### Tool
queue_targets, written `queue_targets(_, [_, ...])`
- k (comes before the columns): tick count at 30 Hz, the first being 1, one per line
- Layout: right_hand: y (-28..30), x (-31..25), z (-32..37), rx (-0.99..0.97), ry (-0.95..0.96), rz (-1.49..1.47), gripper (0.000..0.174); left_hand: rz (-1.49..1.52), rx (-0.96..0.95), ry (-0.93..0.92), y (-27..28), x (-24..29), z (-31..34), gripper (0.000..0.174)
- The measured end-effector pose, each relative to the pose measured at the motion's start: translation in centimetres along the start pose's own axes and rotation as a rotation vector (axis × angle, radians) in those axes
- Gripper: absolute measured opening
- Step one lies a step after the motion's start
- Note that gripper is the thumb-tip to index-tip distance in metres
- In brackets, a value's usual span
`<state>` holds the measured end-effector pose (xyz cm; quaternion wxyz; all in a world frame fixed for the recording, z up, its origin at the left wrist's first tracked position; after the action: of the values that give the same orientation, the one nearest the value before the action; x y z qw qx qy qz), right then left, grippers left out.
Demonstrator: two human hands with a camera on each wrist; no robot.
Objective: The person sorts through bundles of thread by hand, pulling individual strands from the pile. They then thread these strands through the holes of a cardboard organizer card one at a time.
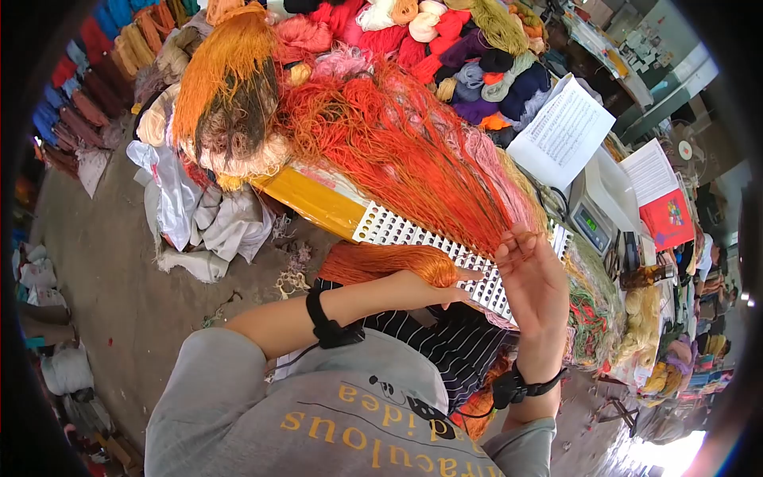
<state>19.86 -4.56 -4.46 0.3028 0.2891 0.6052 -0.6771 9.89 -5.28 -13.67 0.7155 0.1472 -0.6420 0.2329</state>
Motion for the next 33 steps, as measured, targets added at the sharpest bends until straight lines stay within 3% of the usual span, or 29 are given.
queue_targets(5, [0.4, -0.5, 0.3, 0.010, 0.000, -0.079, 0.018, 0.077, -0.095, 0.071, 0.0, -0.4, 0.1, 0.022])
queue_targets(11, [4.2, -5.5, 0.8, 0.026, 0.149, -0.285, 0.016, 0.307, 0.165, 0.069, 6.4, -1.8, 7.2, 0.017])
queue_targets(13, [5.3, -6.2, 0.9, 0.030, 0.152, -0.335, 0.016, 0.453, 0.356, 0.080, 9.2, -3.9, 10.1, 0.015])
queue_targets(14, [5.5, -5.9, 0.8, 0.032, 0.123, -0.337, 0.015, 0.449, 0.358, 0.083, 9.6, -4.5, 11.0, 0.015])
queue_targets(16, [5.7, -5.1, 0.6, 0.069, 0.076, -0.356, 0.016, 0.619, 0.423, -0.083, 10.8, -4.6, 12.6, 0.014])
queue_targets(25, [8.5, -7.8, -1.6, -0.057, 0.122, -0.378, 0.022, 0.832, 0.399, -0.256, 12.8, -4.1, 15.1, 0.019])
queue_targets(33, [17.2, -12.8, -1.7, 0.153, 0.200, -0.195, 0.016, 0.968, 0.571, -0.323, 17.1, -6.1, 18.1, 0.020])
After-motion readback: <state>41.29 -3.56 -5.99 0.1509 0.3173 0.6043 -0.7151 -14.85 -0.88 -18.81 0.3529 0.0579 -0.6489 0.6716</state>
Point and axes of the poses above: each hand's wrist, its own z-axis away from the middle knuckle, its own y-axis out of the back of the hand, x = y × z, the point moved 9 cm from there along -z, towards the middle knuckle, and after that the axes turned 1 degree about -x, right-handed, at the moved point
